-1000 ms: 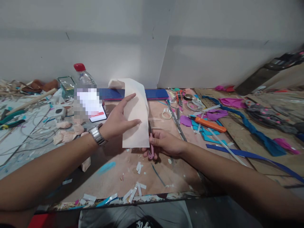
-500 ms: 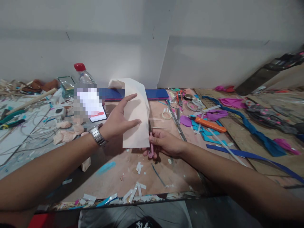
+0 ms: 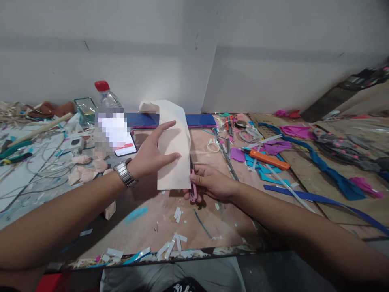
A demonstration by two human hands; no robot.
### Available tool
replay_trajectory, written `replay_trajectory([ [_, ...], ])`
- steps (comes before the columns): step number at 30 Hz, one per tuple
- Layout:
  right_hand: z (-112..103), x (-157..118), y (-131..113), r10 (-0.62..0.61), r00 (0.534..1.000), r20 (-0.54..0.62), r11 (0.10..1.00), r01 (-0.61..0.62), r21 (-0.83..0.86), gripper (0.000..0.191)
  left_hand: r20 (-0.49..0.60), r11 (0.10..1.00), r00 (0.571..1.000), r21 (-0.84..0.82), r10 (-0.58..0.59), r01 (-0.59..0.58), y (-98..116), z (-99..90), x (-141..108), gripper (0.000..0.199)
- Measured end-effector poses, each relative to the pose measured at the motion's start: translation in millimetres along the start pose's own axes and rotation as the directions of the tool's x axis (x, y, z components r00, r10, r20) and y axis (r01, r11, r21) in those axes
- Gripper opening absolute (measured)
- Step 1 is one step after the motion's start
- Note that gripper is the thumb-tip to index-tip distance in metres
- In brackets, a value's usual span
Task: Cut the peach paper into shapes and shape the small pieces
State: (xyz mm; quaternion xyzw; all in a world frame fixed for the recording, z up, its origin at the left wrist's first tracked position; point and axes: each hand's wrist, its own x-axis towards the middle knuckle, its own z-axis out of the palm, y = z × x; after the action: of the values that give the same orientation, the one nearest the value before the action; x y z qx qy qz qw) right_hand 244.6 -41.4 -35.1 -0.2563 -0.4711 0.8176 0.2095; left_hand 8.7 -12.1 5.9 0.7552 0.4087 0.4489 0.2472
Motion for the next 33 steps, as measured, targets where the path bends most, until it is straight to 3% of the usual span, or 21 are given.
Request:
replay_trajectory([
  [7,-3,1,4,-0.019,1.000,-0.009,1.000,0.019,-0.002,0.053,0.020,1.000,1.000,0.014,0.016,-0.016,-2,0.1,0,0.082],
  [19,1,0,1,-0.027,0.999,-0.032,1.000,0.027,-0.008,0.054,0.057,0.993,0.995,-0.082,-0.076,0.080,0,1.0,-2,0.078],
  [24,-2,-1,3,0.008,1.000,-0.029,0.998,-0.010,-0.069,0.054,0.023,0.995,0.997,-0.070,-0.073,0.075,3,-0.3,0,0.063],
  [28,0,-1,4,0.031,0.999,-0.030,0.990,-0.035,-0.136,0.049,-0.019,0.988,0.990,-0.061,-0.140,0.138,0,-2.5,4,0.050],
  [33,4,-1,4,0.024,0.999,-0.029,0.970,-0.030,-0.239,0.046,-0.031,0.978,0.985,-0.135,-0.168,0.162,-11,-4.2,6,0.056],
])
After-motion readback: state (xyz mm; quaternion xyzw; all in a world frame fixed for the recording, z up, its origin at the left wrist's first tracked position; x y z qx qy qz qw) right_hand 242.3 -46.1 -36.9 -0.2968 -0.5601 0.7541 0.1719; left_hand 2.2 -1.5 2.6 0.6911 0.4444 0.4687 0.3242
